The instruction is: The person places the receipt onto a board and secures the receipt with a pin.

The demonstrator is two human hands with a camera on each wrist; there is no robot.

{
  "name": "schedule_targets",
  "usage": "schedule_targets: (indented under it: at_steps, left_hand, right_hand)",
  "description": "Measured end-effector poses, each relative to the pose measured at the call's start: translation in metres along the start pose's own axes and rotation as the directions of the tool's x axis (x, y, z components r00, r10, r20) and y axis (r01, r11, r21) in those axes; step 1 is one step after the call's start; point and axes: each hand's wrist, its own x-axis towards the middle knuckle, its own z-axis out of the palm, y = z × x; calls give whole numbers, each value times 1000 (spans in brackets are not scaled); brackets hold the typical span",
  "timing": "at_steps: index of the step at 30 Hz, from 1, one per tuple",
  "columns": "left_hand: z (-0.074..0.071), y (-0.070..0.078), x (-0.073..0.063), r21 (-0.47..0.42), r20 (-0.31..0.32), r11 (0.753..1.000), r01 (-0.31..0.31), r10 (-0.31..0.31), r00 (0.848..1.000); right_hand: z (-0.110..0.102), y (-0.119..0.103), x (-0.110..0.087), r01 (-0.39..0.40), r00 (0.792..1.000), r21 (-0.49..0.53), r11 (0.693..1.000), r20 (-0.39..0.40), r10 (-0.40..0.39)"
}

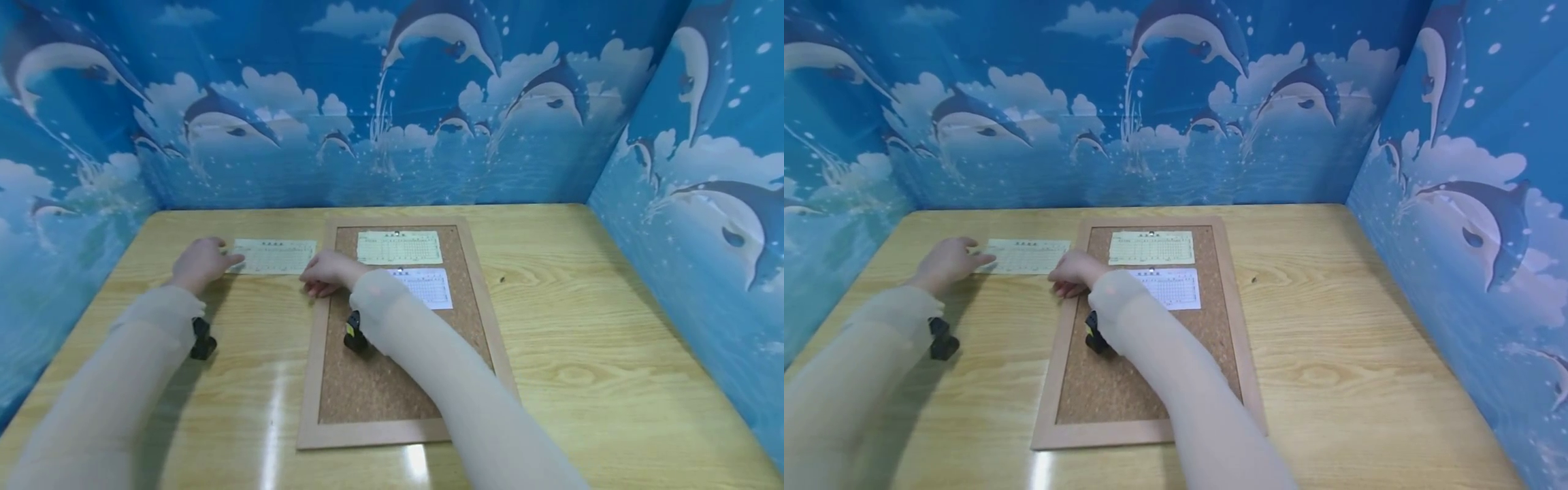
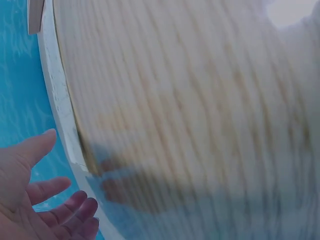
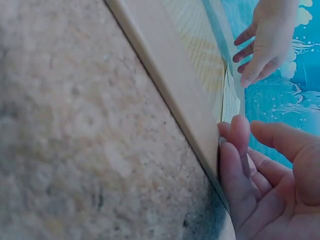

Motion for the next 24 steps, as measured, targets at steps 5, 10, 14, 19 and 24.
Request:
schedule_targets:
  at_steps: [5, 10, 14, 19, 24]
  left_hand:
    - [1, -5, 4, -21, 15, 999, 32, -32, 999]
    - [1, -4, 6, -38, -4, 999, 36, -36, 999]
    - [2, -3, 8, -48, -40, 998, 28, -30, 999]
    - [2, -3, 11, -76, -55, 996, 36, -41, 998]
    - [3, -5, 15, -89, -60, 996, 26, -31, 998]
  right_hand:
    - [1, -1, 0, -1, 1000, -4, 1000, -18, 0]
    - [2, -1, 0, 2, 999, -8, 1000, -44, -2]
    - [3, -1, 1, 4, 999, -3, 1000, -50, -4]
    - [4, -1, 2, 6, 999, -4, 1000, -54, -6]
    - [5, 0, 2, 7, 997, -17, 1000, -77, -8]
